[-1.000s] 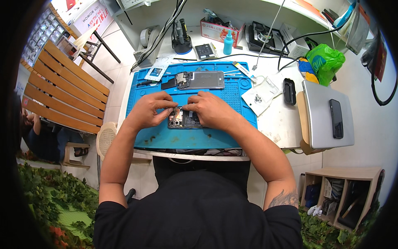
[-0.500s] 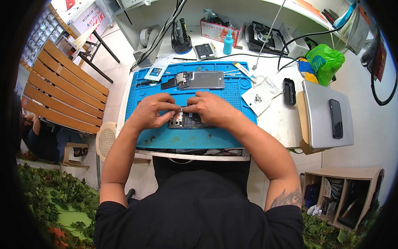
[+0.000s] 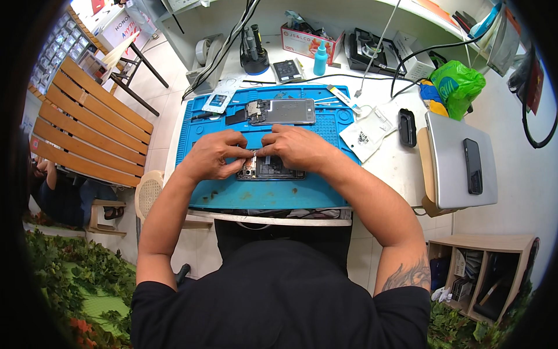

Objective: The person removes a battery from a mobile phone and replaces it with a new one using a small tool and a blue hand pump.

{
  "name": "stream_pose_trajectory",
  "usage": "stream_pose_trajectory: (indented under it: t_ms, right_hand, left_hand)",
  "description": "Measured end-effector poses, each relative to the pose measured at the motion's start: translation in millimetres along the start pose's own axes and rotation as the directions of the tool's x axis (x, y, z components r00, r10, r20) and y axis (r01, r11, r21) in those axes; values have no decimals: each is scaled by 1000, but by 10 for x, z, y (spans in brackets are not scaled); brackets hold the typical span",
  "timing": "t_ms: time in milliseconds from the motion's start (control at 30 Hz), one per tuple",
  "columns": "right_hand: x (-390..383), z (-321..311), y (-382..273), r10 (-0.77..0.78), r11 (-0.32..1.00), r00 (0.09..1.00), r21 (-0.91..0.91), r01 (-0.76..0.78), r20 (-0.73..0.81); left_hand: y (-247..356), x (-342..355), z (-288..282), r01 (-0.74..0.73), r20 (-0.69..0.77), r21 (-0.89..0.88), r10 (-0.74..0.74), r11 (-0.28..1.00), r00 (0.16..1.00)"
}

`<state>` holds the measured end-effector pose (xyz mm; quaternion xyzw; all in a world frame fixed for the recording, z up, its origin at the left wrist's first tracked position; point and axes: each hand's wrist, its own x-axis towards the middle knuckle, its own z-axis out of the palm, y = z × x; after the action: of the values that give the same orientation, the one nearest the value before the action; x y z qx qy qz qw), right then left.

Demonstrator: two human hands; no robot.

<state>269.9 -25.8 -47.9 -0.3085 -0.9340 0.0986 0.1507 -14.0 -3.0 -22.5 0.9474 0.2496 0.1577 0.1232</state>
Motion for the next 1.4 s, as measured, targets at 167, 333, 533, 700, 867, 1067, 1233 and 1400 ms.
stream_pose_trajectory:
  t_ms: [167, 333, 533, 700, 867, 1067, 1233, 1400]
  right_hand:
    - [27, 7, 38, -12, 999, 1000, -50, 14, 29]
    - [41, -21, 44, -7, 999, 999, -49, 9, 46]
    - [33, -8, 52, -16, 999, 999, -35, 17, 31]
    - [-1, 5, 62, -23, 1000, 1000, -7, 23, -11]
    - [-3, -18, 100, -54, 999, 998, 6, 54, -17]
    - [8, 8, 149, -76, 997, 996, 26, 77, -42]
    - [9, 30, 151, -56, 998, 998, 40, 57, -28]
    - [2, 11, 114, -54, 998, 998, 43, 56, -45]
  left_hand:
    - [-19, 61, -2, -71, 30, 28, 70, 997, 997]
    - [13, 157, -42, -127, 103, 63, 120, 990, 987]
    - [-19, 238, -67, -91, 143, 9, 89, 996, 986]
    - [-126, 176, -98, 46, 98, -139, -32, 989, 995]
    - [-159, 114, 6, -13, 53, -170, 22, 985, 998]
    - [-148, 137, 29, -57, 53, -129, 64, 990, 997]
    - [-113, 224, 25, -73, 115, -118, 87, 990, 990]
    - [-98, 281, 36, -71, 145, -127, 89, 989, 985]
